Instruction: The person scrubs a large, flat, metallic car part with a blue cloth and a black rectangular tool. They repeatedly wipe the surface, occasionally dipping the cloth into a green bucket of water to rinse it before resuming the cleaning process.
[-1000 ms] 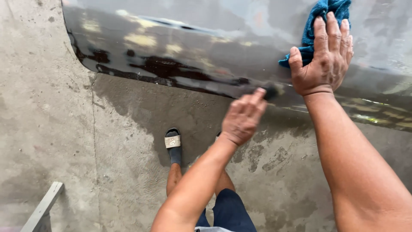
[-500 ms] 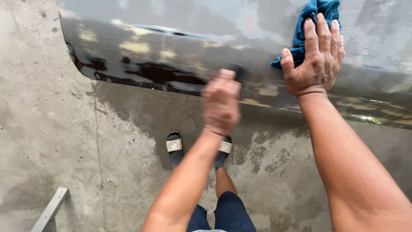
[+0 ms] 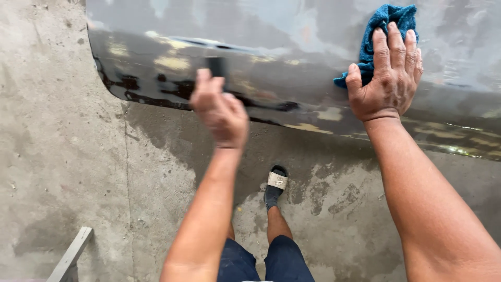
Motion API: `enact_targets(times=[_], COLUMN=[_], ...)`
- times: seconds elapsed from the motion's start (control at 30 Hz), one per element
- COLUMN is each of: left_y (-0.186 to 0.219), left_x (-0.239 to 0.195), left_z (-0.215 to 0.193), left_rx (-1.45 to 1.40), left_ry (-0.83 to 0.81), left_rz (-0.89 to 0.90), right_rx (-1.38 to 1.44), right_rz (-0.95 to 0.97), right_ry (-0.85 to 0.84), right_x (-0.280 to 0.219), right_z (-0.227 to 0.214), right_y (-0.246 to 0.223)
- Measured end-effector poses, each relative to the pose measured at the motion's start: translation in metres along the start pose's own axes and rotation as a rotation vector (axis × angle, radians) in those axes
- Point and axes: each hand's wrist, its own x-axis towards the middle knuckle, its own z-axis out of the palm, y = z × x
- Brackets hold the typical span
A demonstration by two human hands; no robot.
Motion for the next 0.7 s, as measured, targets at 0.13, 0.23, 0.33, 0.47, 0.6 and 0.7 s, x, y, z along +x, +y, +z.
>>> enact_targets(times=[0.13,0.23,0.33,0.47,0.6,0.7], left_y=[0.077,0.075,0.021,-0.032,0.037,0.109], left_x=[-0.029,-0.027,0.000,0.036,0.031,-0.007], left_z=[0.021,0.030,0.022,0.004,0.005,0.019], left_rx=[-0.112,-0.083,0.040,0.244,0.048,-0.017], left_ry=[-0.307,-0.438,-0.389,-0.158,-0.247,-0.445], left_rz=[0.320,0.512,0.479,0.077,0.156,0.430], right_rx=[0.006,0.018,0.019,0.007,-0.015,0.007], right_rz=[0.004,0.005,0.013,-0.005,0.027,0.020], right_ry=[-0.004,-0.007,0.003,0.045,0.007,-0.001], right_x=[-0.003,-0.002,-0.003,-0.005,-0.003,-0.006], right_z=[-0.003,-0.003,-0.001,0.001,0.000,0.001], right_y=[0.002,0.001,0.005,0.006,0.005,0.007])
